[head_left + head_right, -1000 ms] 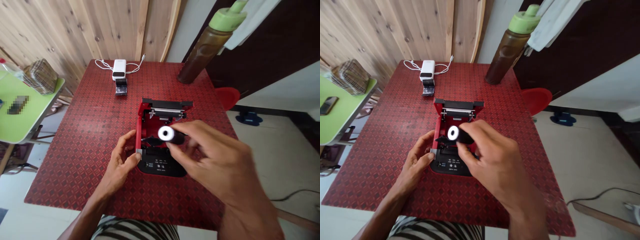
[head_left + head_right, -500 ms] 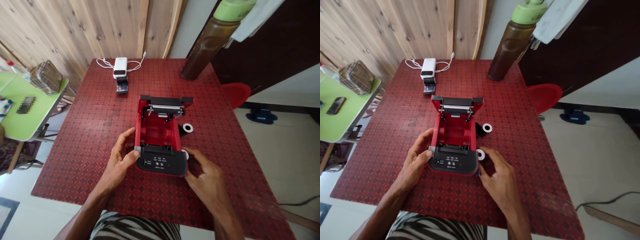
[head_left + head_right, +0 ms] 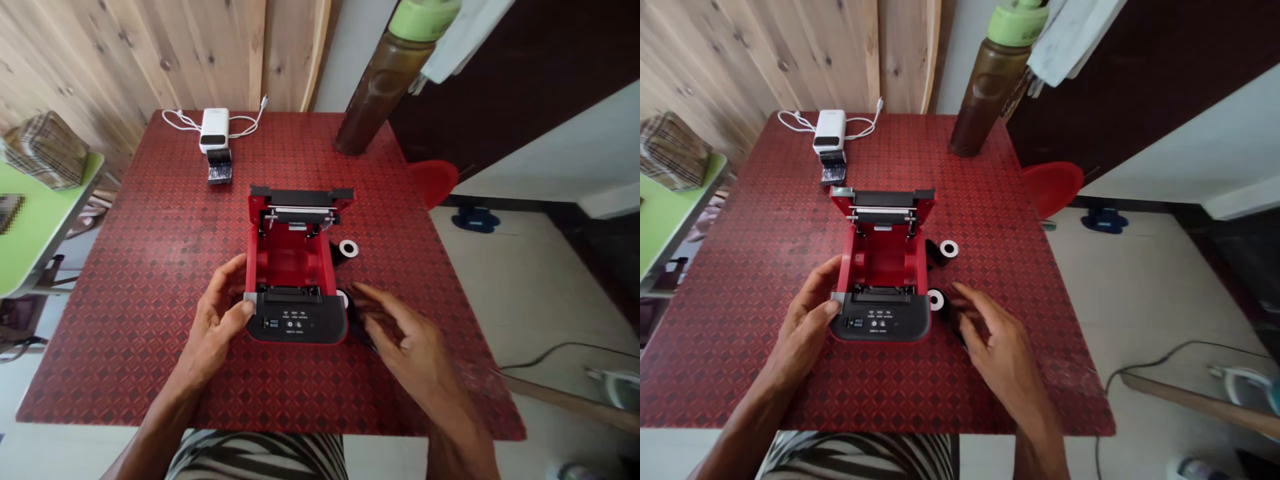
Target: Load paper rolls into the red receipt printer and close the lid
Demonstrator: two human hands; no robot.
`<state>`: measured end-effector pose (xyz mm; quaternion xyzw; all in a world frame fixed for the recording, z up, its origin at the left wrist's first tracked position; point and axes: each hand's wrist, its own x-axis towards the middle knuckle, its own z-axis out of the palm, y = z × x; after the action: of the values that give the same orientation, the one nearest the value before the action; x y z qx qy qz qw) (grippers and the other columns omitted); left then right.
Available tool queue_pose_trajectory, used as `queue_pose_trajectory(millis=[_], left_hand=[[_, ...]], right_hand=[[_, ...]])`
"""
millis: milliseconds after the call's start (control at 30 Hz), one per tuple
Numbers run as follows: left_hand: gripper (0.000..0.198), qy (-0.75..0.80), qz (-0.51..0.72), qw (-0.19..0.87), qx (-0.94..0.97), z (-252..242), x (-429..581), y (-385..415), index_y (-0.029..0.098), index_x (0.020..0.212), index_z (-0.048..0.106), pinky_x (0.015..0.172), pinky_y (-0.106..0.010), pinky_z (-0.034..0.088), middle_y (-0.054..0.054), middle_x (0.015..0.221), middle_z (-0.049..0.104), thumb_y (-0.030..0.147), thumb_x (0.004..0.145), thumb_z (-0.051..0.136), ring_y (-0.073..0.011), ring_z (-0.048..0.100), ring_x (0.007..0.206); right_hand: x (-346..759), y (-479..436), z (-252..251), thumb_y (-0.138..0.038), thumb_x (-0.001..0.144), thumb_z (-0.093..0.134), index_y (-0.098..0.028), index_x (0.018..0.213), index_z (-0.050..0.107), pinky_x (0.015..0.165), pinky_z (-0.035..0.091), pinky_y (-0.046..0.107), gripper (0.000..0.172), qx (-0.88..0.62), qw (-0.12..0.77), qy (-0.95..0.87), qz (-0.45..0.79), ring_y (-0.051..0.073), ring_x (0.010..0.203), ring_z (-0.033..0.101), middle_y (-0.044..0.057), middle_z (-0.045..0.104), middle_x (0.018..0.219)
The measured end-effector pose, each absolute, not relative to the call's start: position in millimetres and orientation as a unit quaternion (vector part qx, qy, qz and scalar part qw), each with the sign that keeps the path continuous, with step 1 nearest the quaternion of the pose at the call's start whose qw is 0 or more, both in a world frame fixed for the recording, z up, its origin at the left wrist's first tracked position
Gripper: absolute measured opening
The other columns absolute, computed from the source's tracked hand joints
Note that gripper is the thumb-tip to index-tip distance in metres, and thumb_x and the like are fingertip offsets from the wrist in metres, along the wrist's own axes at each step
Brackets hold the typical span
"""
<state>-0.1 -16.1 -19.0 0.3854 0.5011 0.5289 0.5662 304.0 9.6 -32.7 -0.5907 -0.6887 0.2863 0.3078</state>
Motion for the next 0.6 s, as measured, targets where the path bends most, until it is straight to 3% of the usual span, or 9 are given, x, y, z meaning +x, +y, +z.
queue_pose_trajectory(millis=[100,267,433,500,600], left_hand=[[0.059,0.508,0.522,0.567,0.385,-19.2,-0.3,-16.2,0.034,0.161,0.064,0.104,-0.046,0.064,-0.009,0.159,0.073,0.048,0.105,0.077,-0.0371,0.073,0.139],[0.060,0.503,0.528,0.564,0.388,-21.1,-0.9,-16.6,0.035,0.161,0.064,0.107,-0.046,0.063,-0.009,0.157,0.074,0.049,0.104,0.078,-0.0350,0.075,0.135],[0.058,0.501,0.524,0.569,0.388,-19.8,-0.6,-16.1,0.037,0.160,0.065,0.102,-0.041,0.063,-0.007,0.159,0.073,0.048,0.105,0.078,-0.0335,0.074,0.137],[0.058,0.501,0.527,0.567,0.387,-18.4,-0.1,-15.7,0.036,0.159,0.066,0.102,-0.042,0.063,-0.007,0.161,0.072,0.048,0.104,0.078,-0.0345,0.072,0.140],[0.058,0.503,0.532,0.561,0.386,-16.5,1.1,-15.2,0.033,0.158,0.066,0.109,-0.046,0.061,-0.008,0.162,0.071,0.048,0.103,0.079,-0.0356,0.069,0.145]], right_hand=[[311.8,22.0,-31.3,-0.039,0.105,0.067,-0.026,0.130,0.081,0.091,0.072,0.049,0.032,-0.633,0.345,-0.640,0.265,0.027,0.094,0.087,0.009,0.089,0.110],[294.7,65.0,-35.8,-0.048,0.092,0.082,-0.022,0.135,0.076,0.081,0.066,0.045,0.050,-0.620,0.365,-0.635,0.282,0.026,0.087,0.080,0.012,0.087,0.118],[272.3,92.3,-42.2,-0.050,0.091,0.080,-0.022,0.114,0.077,0.077,0.059,0.041,0.037,-0.599,0.346,-0.657,0.300,0.023,0.078,0.072,0.008,0.084,0.104],[272.4,92.9,-41.4,-0.052,0.092,0.077,-0.022,0.108,0.076,0.079,0.060,0.043,0.034,-0.604,0.362,-0.643,0.300,0.024,0.081,0.074,0.008,0.083,0.101],[284.3,81.6,-22.1,-0.046,0.091,0.080,-0.025,0.113,0.077,0.092,0.064,0.049,0.031,-0.607,0.409,-0.622,0.278,0.030,0.102,0.080,0.008,0.085,0.114]])
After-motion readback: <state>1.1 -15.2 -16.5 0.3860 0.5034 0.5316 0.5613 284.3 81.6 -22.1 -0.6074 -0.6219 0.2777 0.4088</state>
